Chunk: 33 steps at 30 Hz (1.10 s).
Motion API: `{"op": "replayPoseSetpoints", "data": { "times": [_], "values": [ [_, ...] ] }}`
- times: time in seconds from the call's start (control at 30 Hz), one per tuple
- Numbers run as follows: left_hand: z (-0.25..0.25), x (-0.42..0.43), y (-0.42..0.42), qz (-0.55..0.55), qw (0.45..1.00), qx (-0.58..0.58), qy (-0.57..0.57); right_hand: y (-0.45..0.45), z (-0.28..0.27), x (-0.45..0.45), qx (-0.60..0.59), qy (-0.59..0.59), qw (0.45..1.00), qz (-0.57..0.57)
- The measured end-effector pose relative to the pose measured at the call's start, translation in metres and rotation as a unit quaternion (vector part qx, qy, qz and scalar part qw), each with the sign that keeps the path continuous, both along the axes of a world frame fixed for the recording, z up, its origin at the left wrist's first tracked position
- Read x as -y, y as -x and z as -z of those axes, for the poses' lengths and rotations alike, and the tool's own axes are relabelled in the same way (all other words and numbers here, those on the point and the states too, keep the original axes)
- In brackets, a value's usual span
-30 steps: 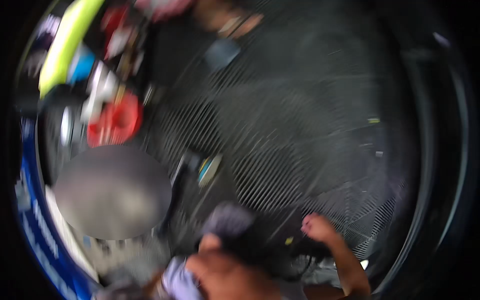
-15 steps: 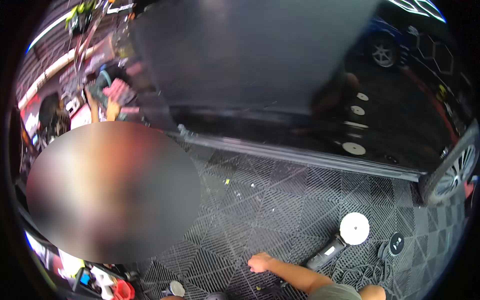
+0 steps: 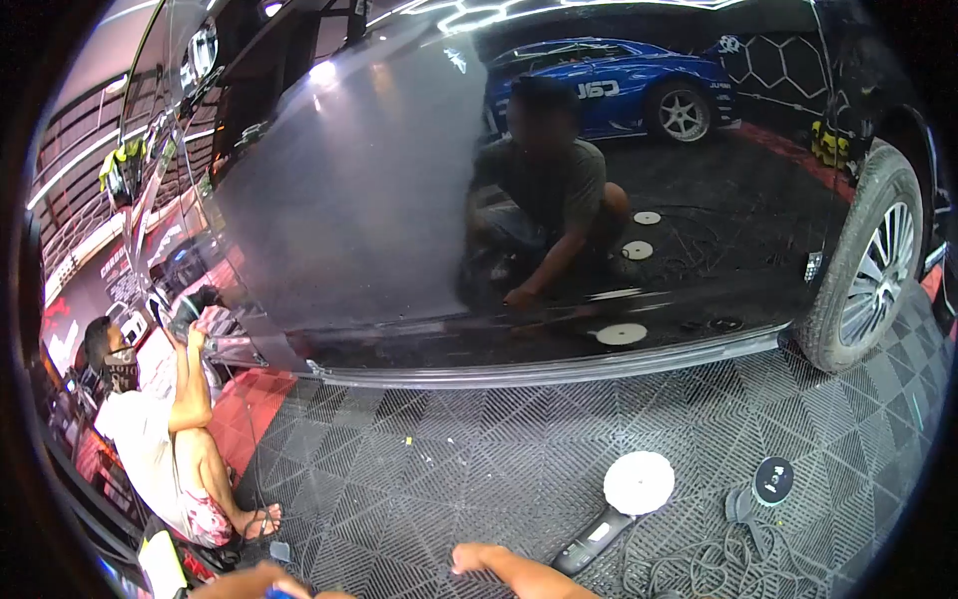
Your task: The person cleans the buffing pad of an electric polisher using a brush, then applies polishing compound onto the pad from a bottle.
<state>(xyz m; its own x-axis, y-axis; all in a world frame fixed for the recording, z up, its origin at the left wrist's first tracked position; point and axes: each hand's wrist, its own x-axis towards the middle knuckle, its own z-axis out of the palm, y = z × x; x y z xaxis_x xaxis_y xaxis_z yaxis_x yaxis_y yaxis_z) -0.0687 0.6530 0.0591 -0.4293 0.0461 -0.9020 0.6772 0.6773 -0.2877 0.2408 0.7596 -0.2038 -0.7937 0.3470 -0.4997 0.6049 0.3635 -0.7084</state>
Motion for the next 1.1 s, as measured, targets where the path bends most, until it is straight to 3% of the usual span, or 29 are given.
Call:
{"op": "replayPoseSetpoints", "data": {
  "times": [0.07, 0.13, 0.17, 0.2, 0.23, 0.27, 0.3, 0.33, 0.37, 0.4, 0.43, 0.47, 0.5, 0.53, 0.57, 0.6, 0.63, 0.67, 0.7, 0.77, 0.83, 0.87, 0.9, 0.93, 0.97, 1.0, 1.03, 1.07, 1.1],
  "values": [
    [0.010, -0.039, 0.011, 0.053, 0.994, -0.024, 0.091, -0.001, 0.027, -0.011, -0.034, 0.227, 0.964, 0.136],
    [0.038, -0.103, 0.033, 0.124, 0.988, -0.019, 0.094, -0.014, 0.025, -0.007, -0.077, 0.392, 0.889, 0.224],
    [0.067, -0.144, 0.042, 0.317, 0.935, 0.159, -0.020, -0.023, 0.017, -0.009, -0.114, 0.486, 0.840, 0.212],
    [0.075, -0.172, 0.023, 0.273, 0.946, 0.160, -0.070, -0.030, 0.008, -0.007, -0.141, 0.551, 0.782, 0.254],
    [0.112, -0.210, 0.022, 0.204, 0.933, 0.284, -0.079, -0.036, 0.001, -0.006, -0.183, 0.588, 0.742, 0.266],
    [0.064, -0.216, -0.042, 0.221, 0.927, 0.274, -0.130, -0.038, -0.008, -0.007, -0.227, 0.622, 0.697, 0.275],
    [0.078, -0.232, -0.065, 0.228, 0.894, 0.303, -0.239, -0.040, -0.024, -0.007, -0.289, 0.632, 0.650, 0.309],
    [0.054, -0.229, -0.111, 0.194, 0.877, 0.364, -0.248, -0.041, -0.039, -0.008, -0.350, 0.638, 0.594, 0.342],
    [0.071, -0.228, -0.138, 0.198, 0.814, 0.435, -0.330, -0.039, -0.038, -0.016, -0.436, 0.604, 0.558, 0.365],
    [0.141, -0.257, -0.156, 0.240, 0.792, 0.458, -0.324, -0.039, -0.063, -0.020, -0.507, 0.533, 0.540, 0.408],
    [0.141, -0.241, -0.190, 0.216, 0.766, 0.476, -0.374, -0.035, -0.054, -0.029, -0.620, 0.470, 0.391, 0.492],
    [0.140, -0.220, -0.221, 0.190, 0.739, 0.492, -0.420, -0.048, -0.042, -0.041, -0.647, 0.427, 0.355, 0.522],
    [0.155, -0.204, -0.246, 0.139, 0.726, 0.506, -0.445, -0.066, -0.025, -0.053, -0.725, 0.407, 0.401, 0.383],
    [0.173, -0.190, -0.261, 0.089, 0.711, 0.519, -0.467, -0.085, -0.025, -0.052, -0.741, 0.426, 0.389, 0.344],
    [0.189, -0.184, -0.269, 0.089, 0.718, 0.524, -0.450, -0.106, -0.022, -0.049, -0.727, 0.470, 0.374, 0.333],
    [0.206, -0.178, -0.274, 0.059, 0.703, 0.515, -0.487, -0.123, -0.023, -0.044, -0.681, 0.434, 0.448, 0.383],
    [0.223, -0.163, -0.276, 0.026, 0.692, 0.506, -0.514, -0.136, -0.039, -0.027, -0.618, 0.474, 0.441, 0.447],
    [0.179, -0.143, -0.268, 0.032, 0.695, 0.528, -0.487, -0.142, -0.036, -0.017, -0.573, 0.455, 0.459, 0.504],
    [0.173, -0.132, -0.265, 0.003, 0.671, 0.522, -0.526, -0.140, -0.051, -0.004, -0.552, 0.414, 0.472, 0.548],
    [0.149, -0.130, -0.266, -0.036, 0.643, 0.559, -0.523, -0.138, -0.060, -0.003, -0.584, 0.421, 0.435, 0.541],
    [0.130, -0.136, -0.269, 0.031, 0.642, 0.545, -0.539, -0.140, -0.105, -0.002, -0.585, 0.402, 0.411, 0.572],
    [0.107, -0.138, -0.269, 0.126, 0.644, 0.496, -0.569, -0.152, -0.119, -0.002, -0.599, 0.426, 0.418, 0.534],
    [0.086, -0.133, -0.274, 0.077, 0.641, 0.532, -0.548, -0.167, -0.124, -0.004, -0.628, 0.430, 0.436, 0.480],
    [0.075, -0.131, -0.277, 0.027, 0.635, 0.561, -0.530, -0.175, -0.147, -0.003, -0.614, 0.337, 0.483, 0.526],
    [0.080, -0.137, -0.272, 0.016, 0.619, 0.579, -0.530, -0.187, -0.176, 0.002, -0.614, 0.289, 0.495, 0.542],
    [0.082, -0.144, -0.271, 0.004, 0.596, 0.595, -0.540, -0.224, -0.167, -0.007, -0.627, 0.257, 0.571, 0.464],
    [0.098, -0.147, -0.277, -0.028, 0.562, 0.614, -0.554, -0.248, -0.193, -0.008, -0.580, 0.142, 0.631, 0.496],
    [0.118, -0.152, -0.284, 0.008, 0.582, 0.584, -0.566, -0.259, -0.229, 0.000, -0.576, 0.064, 0.623, 0.526],
    [0.143, -0.150, -0.291, 0.083, 0.632, 0.527, -0.562, -0.294, -0.247, -0.005, -0.575, 0.066, 0.667, 0.469]
  ]
}}
